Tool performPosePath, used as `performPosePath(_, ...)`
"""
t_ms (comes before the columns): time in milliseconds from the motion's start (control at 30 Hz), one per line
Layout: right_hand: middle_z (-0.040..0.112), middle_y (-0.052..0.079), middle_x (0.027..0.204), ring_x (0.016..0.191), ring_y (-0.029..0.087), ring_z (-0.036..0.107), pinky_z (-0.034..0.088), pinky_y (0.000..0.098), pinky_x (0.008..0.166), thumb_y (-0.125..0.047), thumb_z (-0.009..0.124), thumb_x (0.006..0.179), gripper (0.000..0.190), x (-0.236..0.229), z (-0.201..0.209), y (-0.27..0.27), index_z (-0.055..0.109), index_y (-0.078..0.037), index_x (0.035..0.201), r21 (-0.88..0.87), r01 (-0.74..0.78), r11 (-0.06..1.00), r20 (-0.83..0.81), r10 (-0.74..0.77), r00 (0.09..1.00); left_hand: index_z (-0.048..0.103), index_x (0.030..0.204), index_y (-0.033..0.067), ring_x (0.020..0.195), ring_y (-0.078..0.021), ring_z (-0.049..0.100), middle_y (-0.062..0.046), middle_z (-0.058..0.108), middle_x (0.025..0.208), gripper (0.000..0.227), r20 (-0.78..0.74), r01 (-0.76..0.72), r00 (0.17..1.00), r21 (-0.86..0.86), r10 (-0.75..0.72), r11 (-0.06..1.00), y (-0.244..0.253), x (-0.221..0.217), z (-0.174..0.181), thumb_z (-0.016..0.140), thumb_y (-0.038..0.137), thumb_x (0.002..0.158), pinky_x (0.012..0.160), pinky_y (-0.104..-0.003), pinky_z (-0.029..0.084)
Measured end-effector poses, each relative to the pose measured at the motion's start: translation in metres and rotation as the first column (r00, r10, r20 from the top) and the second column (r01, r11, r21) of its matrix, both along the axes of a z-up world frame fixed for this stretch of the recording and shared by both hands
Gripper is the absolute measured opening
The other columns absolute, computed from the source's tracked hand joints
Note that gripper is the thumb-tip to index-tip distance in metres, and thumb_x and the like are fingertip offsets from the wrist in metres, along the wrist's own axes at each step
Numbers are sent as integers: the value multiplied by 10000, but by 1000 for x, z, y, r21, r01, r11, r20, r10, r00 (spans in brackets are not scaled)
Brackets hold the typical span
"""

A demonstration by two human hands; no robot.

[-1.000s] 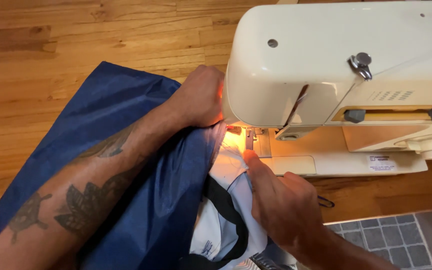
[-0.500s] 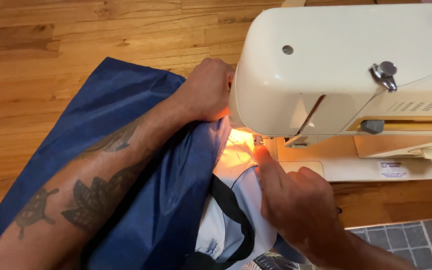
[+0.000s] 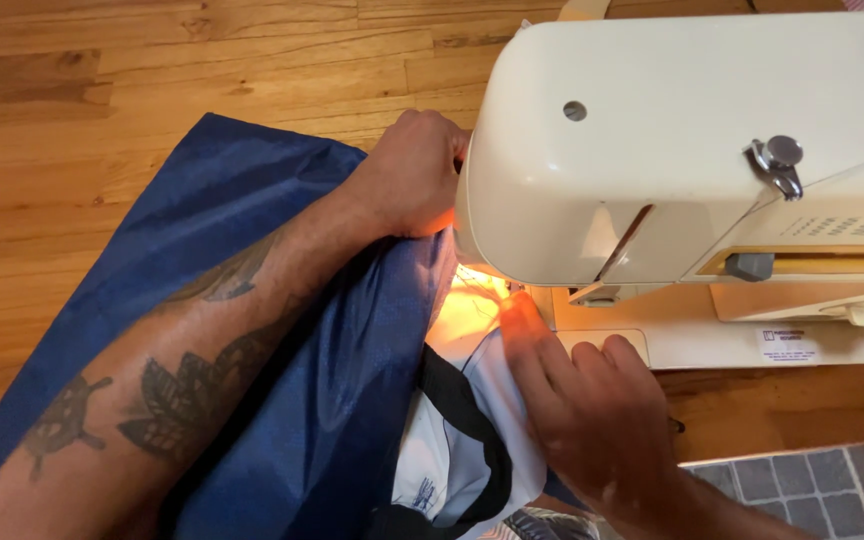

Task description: Sewing a blue fabric bag using a sewing machine and trimming threads with scissors

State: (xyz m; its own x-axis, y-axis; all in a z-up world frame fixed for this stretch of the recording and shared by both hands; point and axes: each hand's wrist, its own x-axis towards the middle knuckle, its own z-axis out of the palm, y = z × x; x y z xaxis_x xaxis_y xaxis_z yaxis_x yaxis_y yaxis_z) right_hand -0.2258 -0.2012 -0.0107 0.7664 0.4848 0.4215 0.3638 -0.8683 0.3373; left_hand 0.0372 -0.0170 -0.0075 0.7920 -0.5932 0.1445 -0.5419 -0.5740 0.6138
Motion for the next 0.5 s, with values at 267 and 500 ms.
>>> performPosePath(267,701,152,1148,703,345,566,425,482,662,-47,645,837,619,-3,-21,10,736,-92,1448,201,89,976,-101,-70,992,453,621,164,953,-109,292,17,258,926,395,-37,8,999,-7,-8,1000,-1,3,10,780,278,810,584,-375,307)
performPosePath(500,593,139,945,791,356,584,380,484,597,-13,690,797,675,3,-19,0,731,7,1470,237,45,971,-176,-3,984,332,681,108,937,-119,272,-67,251,979,554,47,19,999,30,-20,999,-3,15,-4,807,358,819,588,-462,272)
